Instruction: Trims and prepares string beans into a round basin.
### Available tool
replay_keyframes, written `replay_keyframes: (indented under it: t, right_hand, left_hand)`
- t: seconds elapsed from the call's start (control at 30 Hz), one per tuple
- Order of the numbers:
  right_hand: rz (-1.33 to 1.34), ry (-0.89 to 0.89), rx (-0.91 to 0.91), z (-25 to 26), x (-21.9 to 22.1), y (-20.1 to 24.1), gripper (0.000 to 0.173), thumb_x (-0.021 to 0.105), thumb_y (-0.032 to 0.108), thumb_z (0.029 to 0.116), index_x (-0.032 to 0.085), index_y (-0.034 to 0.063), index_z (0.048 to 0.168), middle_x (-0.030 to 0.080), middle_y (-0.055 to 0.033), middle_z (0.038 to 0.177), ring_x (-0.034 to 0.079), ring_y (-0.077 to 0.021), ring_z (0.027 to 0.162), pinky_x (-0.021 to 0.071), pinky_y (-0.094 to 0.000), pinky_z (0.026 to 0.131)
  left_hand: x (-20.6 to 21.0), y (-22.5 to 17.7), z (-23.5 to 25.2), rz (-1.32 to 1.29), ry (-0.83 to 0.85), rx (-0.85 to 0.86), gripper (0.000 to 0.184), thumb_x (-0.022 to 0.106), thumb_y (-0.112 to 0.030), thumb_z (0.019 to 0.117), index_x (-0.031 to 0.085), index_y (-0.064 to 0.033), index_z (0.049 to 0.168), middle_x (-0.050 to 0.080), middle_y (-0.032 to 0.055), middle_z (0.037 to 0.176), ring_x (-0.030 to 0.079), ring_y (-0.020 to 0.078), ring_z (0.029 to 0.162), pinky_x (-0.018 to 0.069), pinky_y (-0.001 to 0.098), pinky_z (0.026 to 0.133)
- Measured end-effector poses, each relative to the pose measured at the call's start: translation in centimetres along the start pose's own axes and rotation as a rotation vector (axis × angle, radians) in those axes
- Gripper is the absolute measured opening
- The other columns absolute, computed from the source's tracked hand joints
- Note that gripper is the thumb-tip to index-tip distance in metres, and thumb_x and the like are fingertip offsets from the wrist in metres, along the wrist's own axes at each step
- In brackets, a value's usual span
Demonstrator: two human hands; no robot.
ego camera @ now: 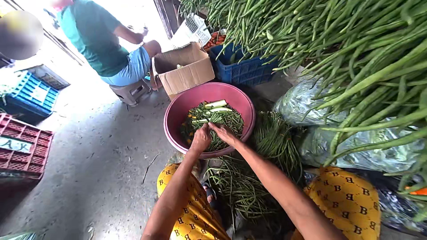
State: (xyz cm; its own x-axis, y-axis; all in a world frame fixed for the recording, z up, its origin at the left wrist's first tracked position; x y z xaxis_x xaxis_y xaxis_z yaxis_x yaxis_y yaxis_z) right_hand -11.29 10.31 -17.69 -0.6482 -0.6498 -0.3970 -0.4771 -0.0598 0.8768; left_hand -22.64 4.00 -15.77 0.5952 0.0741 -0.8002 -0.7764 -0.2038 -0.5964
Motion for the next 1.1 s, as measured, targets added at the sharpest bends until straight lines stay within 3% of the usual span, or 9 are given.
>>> replay_keyframes:
  t: [0.07, 0.17, 0.33, 0.53, 0.7, 0.8, 0.9, 1.0, 1.1]
  right_hand:
    - [0.058, -0.001, 0.012, 0.5, 0.3, -0.2, 0.06, 0.038, 0.056, 0.1078, 0.064, 0.0061, 0.129, 0.061, -0.0113, 0.094, 0.05, -0.0169, 0.07, 0.0451, -0.0358, 0.069]
    - [0.183, 0.02, 0.103, 1.2, 0.9, -0.6, 0.059, 0.043, 0.059, 0.1054, 0.066, 0.0051, 0.109, 0.046, 0.0, 0.072, 0.039, -0.0085, 0.054, 0.0363, -0.0248, 0.052]
    - [0.316, 0.108, 0.2, 1.2, 1.0, -0.7, 0.054, 0.041, 0.057, 0.1065, 0.053, 0.0116, 0.08, 0.039, 0.0054, 0.056, 0.034, -0.0044, 0.04, 0.0304, -0.0189, 0.04]
    - [0.56, 0.219, 0.282, 1.1, 0.1, -0.3, 0.052, 0.039, 0.06, 0.1052, 0.049, 0.015, 0.081, 0.041, 0.0054, 0.055, 0.036, -0.0038, 0.039, 0.0319, -0.0181, 0.037]
    - [0.456, 0.076, 0.263, 2.3, -1.7, -1.5, 0.076, 0.013, 0.065, 0.1057, 0.061, 0.0051, 0.104, 0.048, -0.001, 0.062, 0.043, -0.0098, 0.045, 0.0399, -0.0235, 0.045]
    - [0.378, 0.06, 0.234, 1.1, -2.0, -2.1, 0.067, 0.031, 0.064, 0.1056, 0.061, 0.0054, 0.116, 0.052, -0.0001, 0.071, 0.045, -0.0082, 0.05, 0.042, -0.0228, 0.049]
    - [0.353, 0.007, 0.095, -1.6, -1.7, -2.8, 0.046, 0.06, 0.034, 0.1046, 0.048, 0.0023, 0.136, 0.058, -0.0049, 0.088, 0.046, -0.0066, 0.056, 0.0422, -0.0226, 0.053]
    - [0.464, -0.132, -0.016, -4.6, -1.9, -4.8, 0.033, 0.063, 0.017, 0.1023, 0.051, -0.0003, 0.128, 0.059, -0.006, 0.086, 0.047, -0.0063, 0.056, 0.0436, -0.0232, 0.054]
    - [0.497, -0.155, -0.003, -7.3, -2.0, -7.1, 0.025, 0.061, 0.018, 0.1031, 0.057, -0.0013, 0.12, 0.057, -0.0023, 0.08, 0.048, -0.0052, 0.054, 0.0452, -0.0221, 0.053]
  left_hand:
    - [-0.1, 0.2, 0.2, 0.009, -0.006, -0.007, 0.035, 0.038, -0.015, 0.111, 0.057, 0.0076, 0.13, 0.067, 0.0292, 0.112, 0.066, 0.0418, 0.111, 0.0483, 0.0549, 0.101]
    - [0.0, 0.6, 0.2, 0.034, -0.015, -0.016, 0.035, 0.037, -0.015, 0.1113, 0.057, 0.0074, 0.13, 0.067, 0.0298, 0.113, 0.066, 0.043, 0.112, 0.0483, 0.0557, 0.101]
    - [0.4, 1.0, 0.4, 0.111, -0.048, 0.023, 0.033, 0.039, -0.01, 0.1095, 0.058, 0.0081, 0.128, 0.066, 0.0291, 0.117, 0.066, 0.0435, 0.112, 0.0496, 0.0567, 0.099]
    - [0.5, 0.8, 0.5, 0.184, 0.009, -0.096, 0.034, 0.036, -0.011, 0.1094, 0.056, 0.0034, 0.133, 0.064, 0.0267, 0.128, 0.064, 0.0424, 0.117, 0.0493, 0.057, 0.101]
    - [0.8, 0.5, 0.6, -0.027, 0.033, -0.099, 0.037, 0.036, -0.019, 0.1127, 0.054, 0.0076, 0.131, 0.066, 0.0299, 0.114, 0.065, 0.042, 0.112, 0.0477, 0.0543, 0.101]
    - [2.1, -0.1, -0.1, -0.02, 0.039, -0.009, 0.038, 0.036, -0.019, 0.1124, 0.055, 0.0088, 0.132, 0.067, 0.029, 0.113, 0.066, 0.0404, 0.11, 0.0492, 0.0521, 0.1]
    - [3.7, -1.3, -1.7, -0.04, -0.006, 0.164, 0.037, 0.039, -0.014, 0.1106, 0.06, 0.0099, 0.129, 0.067, 0.0286, 0.119, 0.067, 0.0397, 0.113, 0.0499, 0.0504, 0.103]
    - [5.5, -2.5, -3.2, -0.108, 0.053, 0.29, 0.039, 0.043, -0.014, 0.1092, 0.055, 0.01, 0.137, 0.069, 0.0293, 0.118, 0.069, 0.041, 0.111, 0.0502, 0.0516, 0.103]
    - [6.5, -3.3, -3.9, -0.212, 0.289, 0.205, 0.056, 0.048, -0.018, 0.1087, 0.031, 0.0053, 0.157, 0.069, 0.0252, 0.115, 0.07, 0.0308, 0.098, 0.0528, 0.0435, 0.096]
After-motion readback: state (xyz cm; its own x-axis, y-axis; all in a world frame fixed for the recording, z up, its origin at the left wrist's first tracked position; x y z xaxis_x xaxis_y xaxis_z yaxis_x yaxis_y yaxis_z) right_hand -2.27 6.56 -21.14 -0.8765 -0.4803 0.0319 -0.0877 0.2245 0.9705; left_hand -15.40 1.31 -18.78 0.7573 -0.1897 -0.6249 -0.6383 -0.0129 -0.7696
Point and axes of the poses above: each hand's wrist, its own z-axis towards the middle knuckle, its own x-axis out of the palm, y = z × x, the point moved 3 cm from there along z, towards the middle knuckle
